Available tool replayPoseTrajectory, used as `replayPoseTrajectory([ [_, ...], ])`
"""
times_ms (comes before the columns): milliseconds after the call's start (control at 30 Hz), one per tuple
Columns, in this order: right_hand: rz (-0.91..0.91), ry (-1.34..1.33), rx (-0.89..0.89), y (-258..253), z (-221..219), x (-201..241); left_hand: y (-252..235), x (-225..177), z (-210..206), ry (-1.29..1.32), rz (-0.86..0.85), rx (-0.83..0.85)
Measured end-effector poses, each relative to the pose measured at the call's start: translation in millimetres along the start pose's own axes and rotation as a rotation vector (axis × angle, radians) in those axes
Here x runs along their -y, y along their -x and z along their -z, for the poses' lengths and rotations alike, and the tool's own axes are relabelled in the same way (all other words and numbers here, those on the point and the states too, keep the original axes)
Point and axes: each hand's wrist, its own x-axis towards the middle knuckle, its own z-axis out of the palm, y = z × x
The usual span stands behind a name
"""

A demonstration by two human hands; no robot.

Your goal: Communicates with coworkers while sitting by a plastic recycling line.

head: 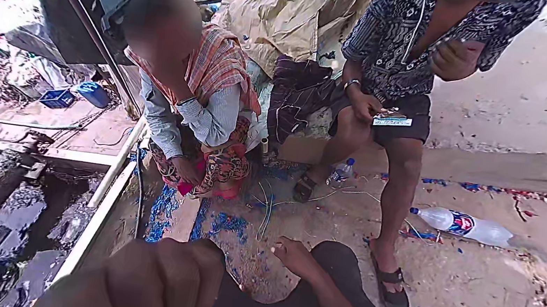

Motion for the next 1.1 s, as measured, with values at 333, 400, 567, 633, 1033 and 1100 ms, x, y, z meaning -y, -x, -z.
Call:
replayPoseTrajectory([
  [333,-0.030,0.053,0.035,2,-2,-12,-11,21,41,-0.107,0.261,-0.243],
  [400,-0.033,0.049,0.043,3,-2,-11,-4,23,50,-0.132,0.316,-0.235],
  [567,-0.033,0.046,0.073,5,-2,-8,31,55,94,-0.693,0.569,-0.187],
  [633,-0.036,0.071,0.093,6,-3,-8,51,71,133,-1.003,0.742,-0.100],
  [1033,-0.062,0.102,0.143,3,-5,-5,170,78,326,-1.330,1.756,-0.272],
  [1100,-0.061,0.112,0.154,1,-7,-4,172,76,327,-1.305,1.647,-0.283],
])
